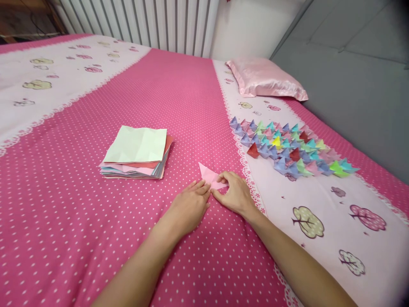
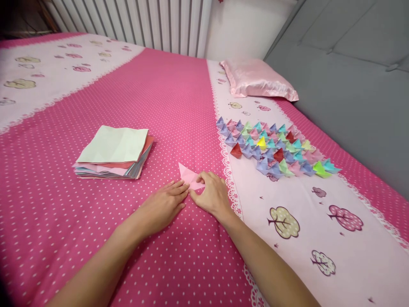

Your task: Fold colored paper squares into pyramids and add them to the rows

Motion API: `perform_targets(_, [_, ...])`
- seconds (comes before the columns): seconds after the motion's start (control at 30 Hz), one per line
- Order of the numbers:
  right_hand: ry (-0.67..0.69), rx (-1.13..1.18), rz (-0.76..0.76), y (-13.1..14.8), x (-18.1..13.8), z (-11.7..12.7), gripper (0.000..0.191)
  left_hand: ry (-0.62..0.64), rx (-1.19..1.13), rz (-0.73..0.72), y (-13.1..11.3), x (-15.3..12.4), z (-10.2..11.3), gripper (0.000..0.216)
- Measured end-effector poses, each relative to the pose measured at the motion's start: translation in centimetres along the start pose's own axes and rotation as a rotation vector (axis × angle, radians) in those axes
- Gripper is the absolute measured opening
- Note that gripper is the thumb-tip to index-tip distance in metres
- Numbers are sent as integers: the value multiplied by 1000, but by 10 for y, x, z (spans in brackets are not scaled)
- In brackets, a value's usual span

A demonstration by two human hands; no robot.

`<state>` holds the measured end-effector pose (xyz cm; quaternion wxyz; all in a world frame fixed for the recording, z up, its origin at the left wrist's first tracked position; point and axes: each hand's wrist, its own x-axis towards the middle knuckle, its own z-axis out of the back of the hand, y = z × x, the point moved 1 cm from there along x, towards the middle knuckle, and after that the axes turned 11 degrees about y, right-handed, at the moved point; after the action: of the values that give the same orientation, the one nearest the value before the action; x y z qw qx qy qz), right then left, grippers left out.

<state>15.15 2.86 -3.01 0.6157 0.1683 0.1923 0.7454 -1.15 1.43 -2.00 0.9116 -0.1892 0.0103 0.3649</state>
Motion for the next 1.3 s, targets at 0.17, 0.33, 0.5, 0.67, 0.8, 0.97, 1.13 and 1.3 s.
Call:
perform_targets(0.17, [-16, -8, -49, 1, 1, -3, 21, 36, 26, 9, 1, 1, -1, 41])
perform_targets(0.33, [-19, 52, -68, -4, 1, -1, 18, 43, -7, 21, 0, 1, 0, 39])
perform_targets(0.5, [-37, 83, -105, -14, 2, 6, 18, 37, -27, 19, 0, -1, 1, 38])
perform_targets(0.67, [-56, 106, -163, -30, 4, 13, 15, 47, -35, 24, 0, -1, 2, 38])
perform_targets(0.8, [-88, 135, -188, -46, 6, 18, 14, 71, -49, 30, 0, -1, 3, 39])
perform_targets(0.97, [-190, 503, -213, -54, 10, 20, 20, 37, -100, 9, 1, -1, 4, 37])
perform_targets(1.13, [8, 588, -105, -39, 10, 11, 34, -46, -141, -2, 0, -1, 7, 33])
perform_targets(1.3, [6, 563, 2, -17, 3, 7, 38, -226, -333, 124, -3, -2, 15, 26])
